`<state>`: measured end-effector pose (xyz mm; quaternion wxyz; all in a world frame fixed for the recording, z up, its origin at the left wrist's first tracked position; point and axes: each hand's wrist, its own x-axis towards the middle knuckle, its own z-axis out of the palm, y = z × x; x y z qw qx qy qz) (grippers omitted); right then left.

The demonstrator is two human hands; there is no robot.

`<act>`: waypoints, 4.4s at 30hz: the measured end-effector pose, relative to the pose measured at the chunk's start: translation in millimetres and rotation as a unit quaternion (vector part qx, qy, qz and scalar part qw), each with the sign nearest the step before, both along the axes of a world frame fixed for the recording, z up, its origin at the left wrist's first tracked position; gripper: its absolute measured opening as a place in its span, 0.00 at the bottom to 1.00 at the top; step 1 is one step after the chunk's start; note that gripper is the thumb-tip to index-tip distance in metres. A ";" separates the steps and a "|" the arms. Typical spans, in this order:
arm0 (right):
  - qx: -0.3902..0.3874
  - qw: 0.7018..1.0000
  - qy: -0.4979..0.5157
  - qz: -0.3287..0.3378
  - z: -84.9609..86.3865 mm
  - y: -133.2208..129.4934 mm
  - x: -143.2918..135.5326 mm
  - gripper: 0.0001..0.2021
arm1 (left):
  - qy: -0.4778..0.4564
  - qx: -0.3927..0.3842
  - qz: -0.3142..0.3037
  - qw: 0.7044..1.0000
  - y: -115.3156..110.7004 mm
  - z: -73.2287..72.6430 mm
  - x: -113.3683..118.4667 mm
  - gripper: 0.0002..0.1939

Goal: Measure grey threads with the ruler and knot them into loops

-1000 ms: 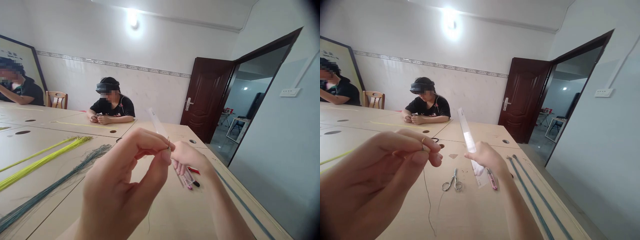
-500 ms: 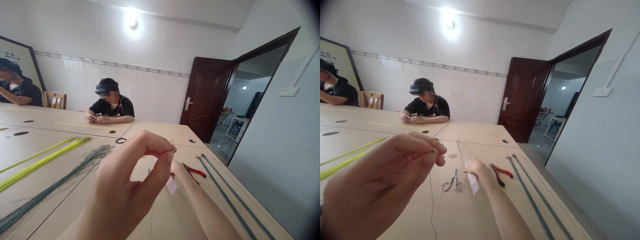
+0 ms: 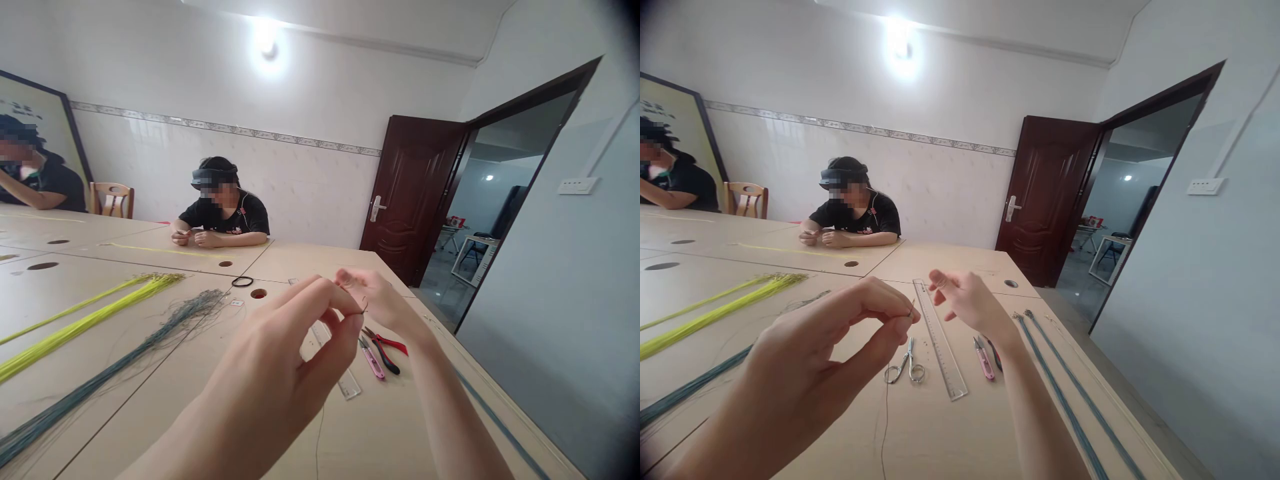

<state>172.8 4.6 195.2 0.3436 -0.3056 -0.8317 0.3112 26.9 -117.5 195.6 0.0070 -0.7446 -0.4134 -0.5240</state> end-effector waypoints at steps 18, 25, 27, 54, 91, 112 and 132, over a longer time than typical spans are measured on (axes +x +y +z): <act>0.146 0.977 0.145 0.047 12.1 -65.9 18.3 0.06 | -0.020 -0.003 -0.002 1.000 4.4 1.0 -0.5 0.06; 0.221 0.951 0.208 0.066 6.4 -71.4 15.3 0.04 | -0.137 -0.131 -0.146 0.971 -0.6 9.4 -1.7 0.08; 0.242 0.947 0.203 0.056 6.9 -73.9 16.1 0.05 | -0.154 -0.152 -0.166 0.962 -2.2 10.7 -1.4 0.08; 0.153 0.970 0.187 0.013 13.0 -93.9 13.3 0.06 | -0.082 0.038 -0.039 0.995 -7.9 10.6 2.9 0.09; 0.190 0.958 0.203 0.066 11.0 -92.3 14.4 0.06 | -0.104 0.033 -0.076 0.991 -7.3 13.0 0.4 0.08; 0.171 0.964 0.193 0.070 11.2 -91.5 14.3 0.05 | -0.096 0.031 -0.059 0.993 -7.4 12.3 1.9 0.08; 0.244 0.957 0.156 0.032 11.2 -92.0 17.2 0.05 | -0.084 0.055 -0.051 0.994 -7.3 14.7 3.2 0.08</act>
